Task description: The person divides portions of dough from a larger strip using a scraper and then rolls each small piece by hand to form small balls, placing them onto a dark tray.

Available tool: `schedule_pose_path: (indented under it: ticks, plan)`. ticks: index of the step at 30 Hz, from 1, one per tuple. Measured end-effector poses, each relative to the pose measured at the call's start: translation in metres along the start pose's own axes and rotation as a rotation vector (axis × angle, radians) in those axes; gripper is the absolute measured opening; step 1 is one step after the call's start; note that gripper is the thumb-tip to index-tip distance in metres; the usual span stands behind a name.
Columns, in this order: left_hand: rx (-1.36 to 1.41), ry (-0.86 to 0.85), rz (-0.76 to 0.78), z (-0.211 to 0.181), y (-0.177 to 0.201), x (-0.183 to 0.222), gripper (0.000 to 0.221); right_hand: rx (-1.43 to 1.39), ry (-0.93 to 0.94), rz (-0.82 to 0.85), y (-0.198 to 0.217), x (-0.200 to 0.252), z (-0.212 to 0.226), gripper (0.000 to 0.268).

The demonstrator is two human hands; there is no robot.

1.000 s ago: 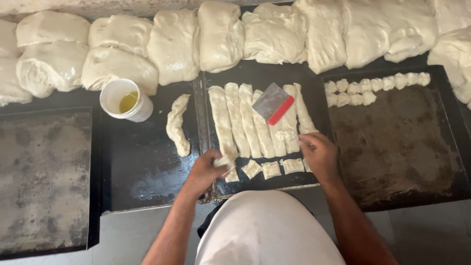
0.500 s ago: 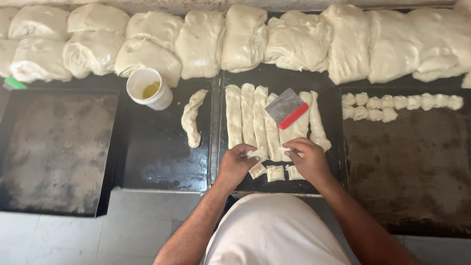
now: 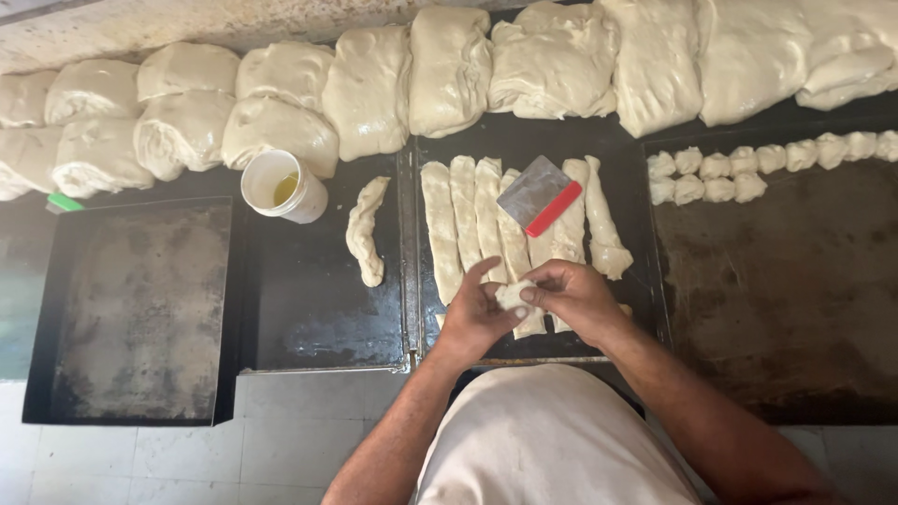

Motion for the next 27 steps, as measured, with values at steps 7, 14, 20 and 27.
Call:
schedule_pose_path:
  ticks: [7, 14, 20, 27]
  plan:
    - [-0.085, 0.067, -0.018, 0.003, 0.016, -0.016, 0.039, 0.773, 0.728, -0.158, -0.025, 0.022, 0.041, 0.035]
    - [0.200, 0.143, 0.161, 0.002, 0.042, -0.015, 0.031, 0.879, 0.734, -0.283, -0.044, 0.017, 0.052, 0.029]
    - [-0.293, -0.072, 0.128, -0.013, 0.034, -0.012, 0.027, -0.859, -0.146, -0.005, -0.043, -0.015, -0.009, 0.034]
    - [-0.812, -0.528, -0.098, -0.043, 0.003, 0.004, 0.062, -0.450, -0.078, -0.122, -0.033, -0.013, -0.028, 0.023]
Point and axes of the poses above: each hand's wrist, its own x-axis away from the middle knuckle, its own y-axis out of the back of the hand, z = x × y, the point moved 1 cm from there along -x, towards the middle knuckle, and after that the axes turned 9 degrees about z, right-handed, at the moved point
